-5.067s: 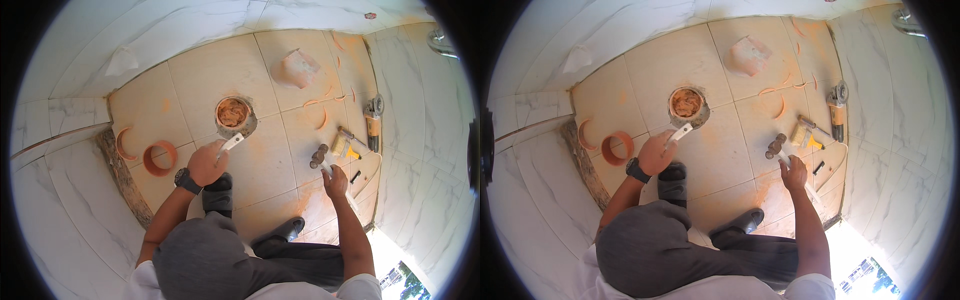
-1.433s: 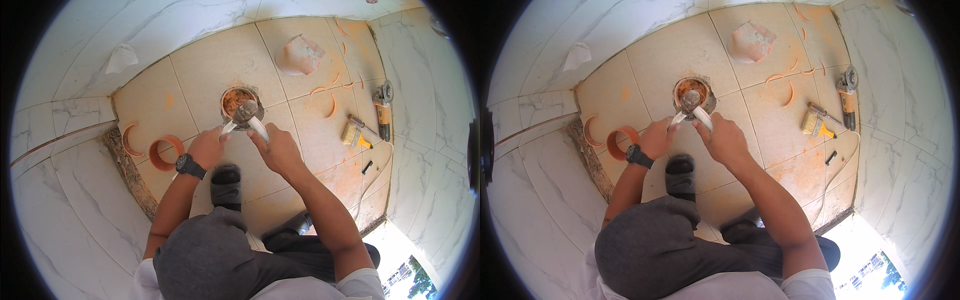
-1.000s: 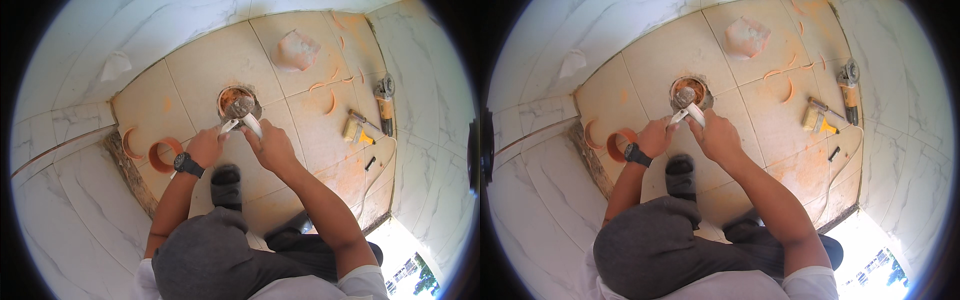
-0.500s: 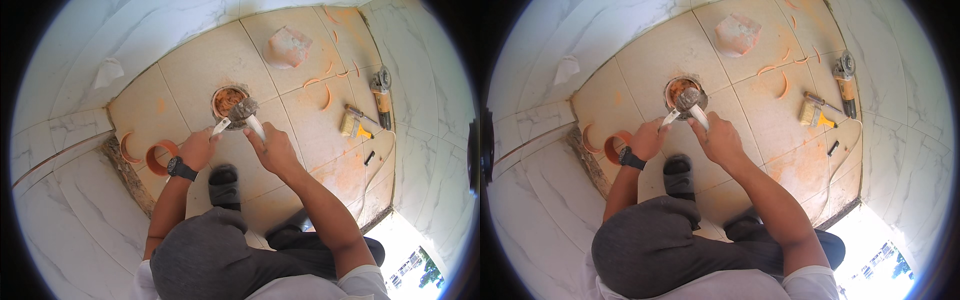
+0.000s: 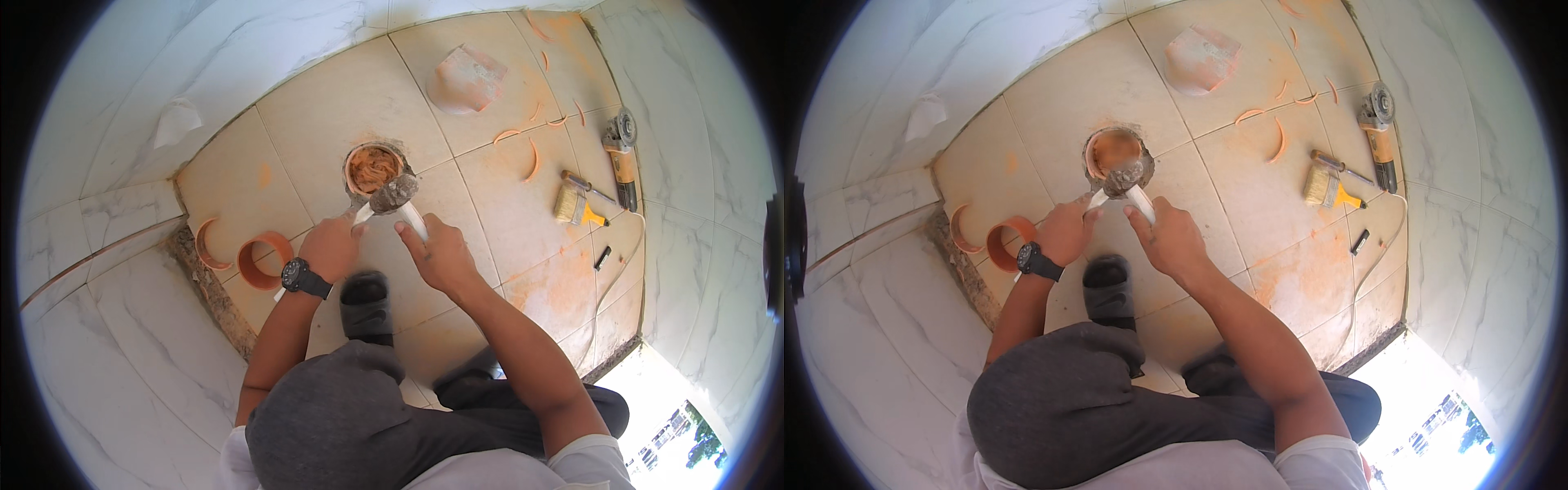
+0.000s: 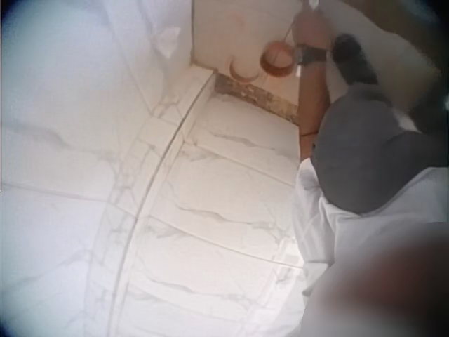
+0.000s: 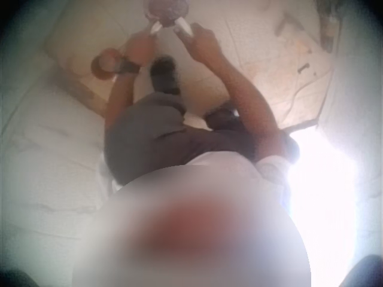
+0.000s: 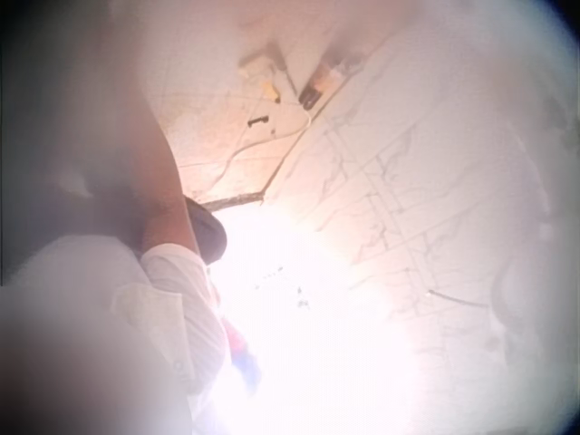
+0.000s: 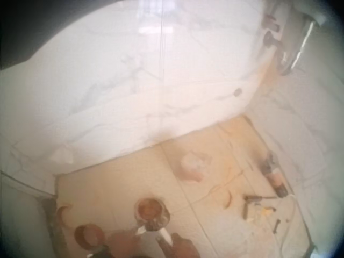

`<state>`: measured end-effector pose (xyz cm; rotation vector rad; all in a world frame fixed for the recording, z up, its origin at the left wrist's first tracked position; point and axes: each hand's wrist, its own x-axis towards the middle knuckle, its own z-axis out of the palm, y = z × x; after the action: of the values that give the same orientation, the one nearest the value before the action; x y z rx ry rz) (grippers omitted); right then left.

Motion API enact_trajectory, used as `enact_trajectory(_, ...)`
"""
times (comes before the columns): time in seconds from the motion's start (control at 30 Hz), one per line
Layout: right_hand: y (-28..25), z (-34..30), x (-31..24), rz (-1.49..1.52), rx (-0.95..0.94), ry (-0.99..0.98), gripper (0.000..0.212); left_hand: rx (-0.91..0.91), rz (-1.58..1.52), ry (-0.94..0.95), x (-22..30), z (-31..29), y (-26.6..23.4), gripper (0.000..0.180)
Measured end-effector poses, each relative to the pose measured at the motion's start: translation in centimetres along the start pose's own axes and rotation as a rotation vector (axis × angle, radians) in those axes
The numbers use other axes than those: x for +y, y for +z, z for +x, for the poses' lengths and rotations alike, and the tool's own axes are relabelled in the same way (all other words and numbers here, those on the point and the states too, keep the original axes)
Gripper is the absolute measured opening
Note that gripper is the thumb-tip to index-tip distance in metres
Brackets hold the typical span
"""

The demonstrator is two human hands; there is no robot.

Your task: The person uses an angle grinder to cut a circular hole in the tiled floor, then inserts a terracotta pipe segment into the opening. They use a hammer to tap the pipe into place and continue adjusting the fit.

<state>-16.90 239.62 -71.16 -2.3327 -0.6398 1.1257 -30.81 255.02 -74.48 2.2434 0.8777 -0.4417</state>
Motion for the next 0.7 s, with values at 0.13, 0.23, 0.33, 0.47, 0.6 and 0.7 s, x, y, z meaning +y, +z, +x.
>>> enact_trajectory(0.13,0.5,-0.1,0.2,0.031,0.026,-0.009,0.055,-0.005,0.025,0.046,0.2,0.0,-0.3,0.043)
enact_trajectory(0.23,0.3,0.2,0.4,-0.017,-0.013,-0.001,0.055,-0.022,0.062,0.045,0.4,0.1,-0.4,0.042)
enact_trajectory(0.33,0.0,0.3,0.8,-0.001,0.002,0.012,0.055,-0.04,0.103,0.039,0.7,0.2,0.0,0.042)
enact_trajectory(0.47,0.1,0.0,1.1,0.009,0.016,0.015,0.056,-0.031,0.116,0.018,0.5,0.0,0.8,0.041)
enact_trajectory(0.6,-0.8,0.5,1.5,0.038,0.004,0.046,0.057,0.053,0.102,-0.032,0.0,0.1,0.9,0.043)
enact_trajectory(0.7,-1.7,0.8,1.5,0.097,0.067,0.026,0.059,0.196,-0.029,-0.053,-0.7,-0.3,0.0,0.045)
